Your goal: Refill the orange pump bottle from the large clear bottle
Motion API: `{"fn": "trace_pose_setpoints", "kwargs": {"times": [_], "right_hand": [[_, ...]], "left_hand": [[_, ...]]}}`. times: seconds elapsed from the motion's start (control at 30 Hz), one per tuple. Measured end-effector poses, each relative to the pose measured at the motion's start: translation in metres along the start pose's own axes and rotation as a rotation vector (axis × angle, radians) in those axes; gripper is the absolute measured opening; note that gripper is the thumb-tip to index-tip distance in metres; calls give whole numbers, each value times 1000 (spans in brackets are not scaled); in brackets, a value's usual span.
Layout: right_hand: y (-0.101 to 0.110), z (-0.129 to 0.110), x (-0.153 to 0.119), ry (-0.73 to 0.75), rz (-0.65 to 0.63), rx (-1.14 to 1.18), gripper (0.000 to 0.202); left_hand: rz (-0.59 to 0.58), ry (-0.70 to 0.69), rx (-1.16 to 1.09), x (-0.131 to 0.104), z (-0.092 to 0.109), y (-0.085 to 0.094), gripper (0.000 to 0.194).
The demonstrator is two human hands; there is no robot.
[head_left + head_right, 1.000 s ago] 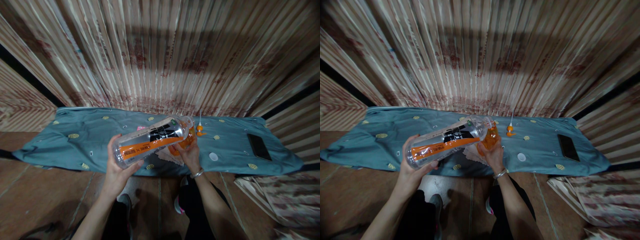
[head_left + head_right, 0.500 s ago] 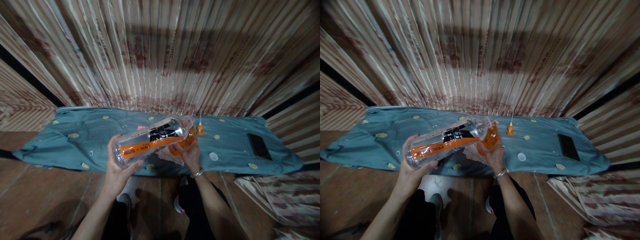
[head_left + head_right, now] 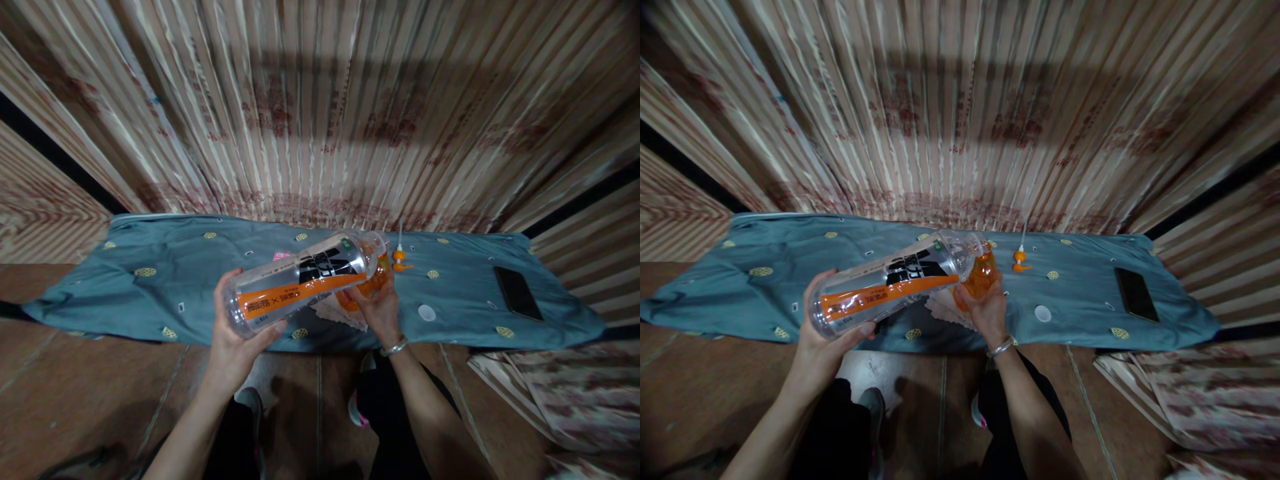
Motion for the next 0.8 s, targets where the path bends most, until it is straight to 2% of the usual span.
{"fn": "trace_pose_setpoints", "kwargs": {"times": [0.8], "right_hand": [[2,-1,0,24,3,-12,78]], "left_hand": [[31,-19,-9,-1,-2,-2,106]]}}
Point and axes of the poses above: each hand's wrist, its own x-axis towards the middle knuckle, its own y-axis out of the back of the hand, z = x × y, the point moved 1 cm from there along x, towards the middle knuckle, and after that the axes turned 2 degrees about -x, right-handed, at the moved point
